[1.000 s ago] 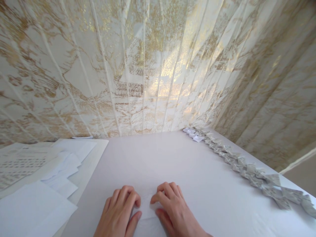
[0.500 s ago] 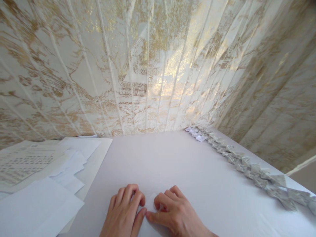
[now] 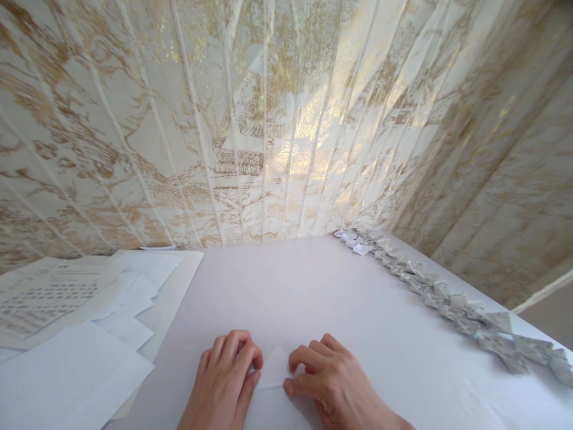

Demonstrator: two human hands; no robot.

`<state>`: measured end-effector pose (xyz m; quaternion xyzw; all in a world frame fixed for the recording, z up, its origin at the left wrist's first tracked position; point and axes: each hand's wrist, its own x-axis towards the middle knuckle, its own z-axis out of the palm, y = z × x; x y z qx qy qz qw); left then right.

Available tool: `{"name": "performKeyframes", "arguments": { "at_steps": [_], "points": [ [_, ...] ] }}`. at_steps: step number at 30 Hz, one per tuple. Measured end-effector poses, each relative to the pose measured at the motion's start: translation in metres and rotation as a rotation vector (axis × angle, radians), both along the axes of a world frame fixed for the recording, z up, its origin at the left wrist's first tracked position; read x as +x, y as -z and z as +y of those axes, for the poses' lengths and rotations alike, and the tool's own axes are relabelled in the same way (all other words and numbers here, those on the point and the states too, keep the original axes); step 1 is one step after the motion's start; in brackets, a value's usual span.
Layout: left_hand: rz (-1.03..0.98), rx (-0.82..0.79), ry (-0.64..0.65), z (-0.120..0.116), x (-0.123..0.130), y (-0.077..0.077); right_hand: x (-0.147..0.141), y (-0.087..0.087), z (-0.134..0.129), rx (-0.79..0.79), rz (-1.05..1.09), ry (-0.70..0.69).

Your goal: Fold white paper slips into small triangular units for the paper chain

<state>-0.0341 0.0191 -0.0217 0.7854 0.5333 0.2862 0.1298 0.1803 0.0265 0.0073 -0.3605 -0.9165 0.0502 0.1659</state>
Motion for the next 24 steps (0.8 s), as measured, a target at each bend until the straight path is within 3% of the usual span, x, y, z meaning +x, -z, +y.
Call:
{"name": "performKeyframes", "arguments": {
  "at_steps": [11, 16, 20, 24],
  "points": [
    [-0.016, 0.028, -0.001, 0.002, -0.004, 0.001, 0.020, -0.020, 0.002, -0.099, -0.099, 0.090],
    [-0.021, 0.055, 0.127, 0.001, -0.001, -0.002, 0.027, -0.018, 0.005, -0.155, -0.025, 0.157],
    [0.179, 0.177, 0.200, 0.002, -0.001, -0.001, 0.019, -0.011, 0.006, -0.197, 0.152, 0.214],
    [0.408, 0.346, 0.265, 0.003, -0.002, 0.003, -0.001, 0.000, 0.000, -0.208, 0.102, 0.146]
  ]
}}
